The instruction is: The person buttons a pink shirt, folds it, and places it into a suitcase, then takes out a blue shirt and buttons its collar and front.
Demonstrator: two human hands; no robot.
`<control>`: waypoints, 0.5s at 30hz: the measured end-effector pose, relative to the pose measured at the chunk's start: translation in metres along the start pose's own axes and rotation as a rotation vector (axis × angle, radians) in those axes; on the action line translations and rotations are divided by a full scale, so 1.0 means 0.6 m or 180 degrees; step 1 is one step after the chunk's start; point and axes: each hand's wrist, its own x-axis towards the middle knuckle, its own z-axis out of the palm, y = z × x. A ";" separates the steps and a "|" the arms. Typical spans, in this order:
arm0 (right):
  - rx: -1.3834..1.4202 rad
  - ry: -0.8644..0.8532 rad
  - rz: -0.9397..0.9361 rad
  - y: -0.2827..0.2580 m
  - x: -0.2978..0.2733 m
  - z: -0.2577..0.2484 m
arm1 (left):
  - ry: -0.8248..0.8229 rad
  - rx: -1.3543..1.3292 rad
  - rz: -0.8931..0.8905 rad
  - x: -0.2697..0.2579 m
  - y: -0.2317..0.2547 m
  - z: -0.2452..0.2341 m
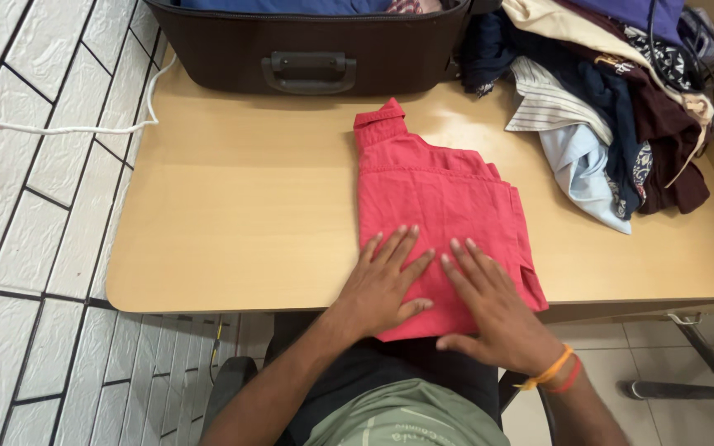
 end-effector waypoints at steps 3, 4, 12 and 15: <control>-0.0311 -0.0274 -0.0225 0.008 -0.009 0.012 | -0.0185 -0.0335 0.0202 -0.044 0.016 -0.025; -0.0457 -0.0298 -0.0268 0.014 -0.011 0.014 | -0.0259 -0.0501 0.0289 -0.057 0.017 -0.035; -0.1200 -0.0465 -0.0200 0.055 -0.035 0.007 | 0.0547 0.0283 0.0660 -0.083 -0.008 -0.008; -0.1158 -0.0353 -0.0466 0.057 -0.056 0.005 | 0.0745 -0.0165 0.0662 -0.098 -0.011 -0.003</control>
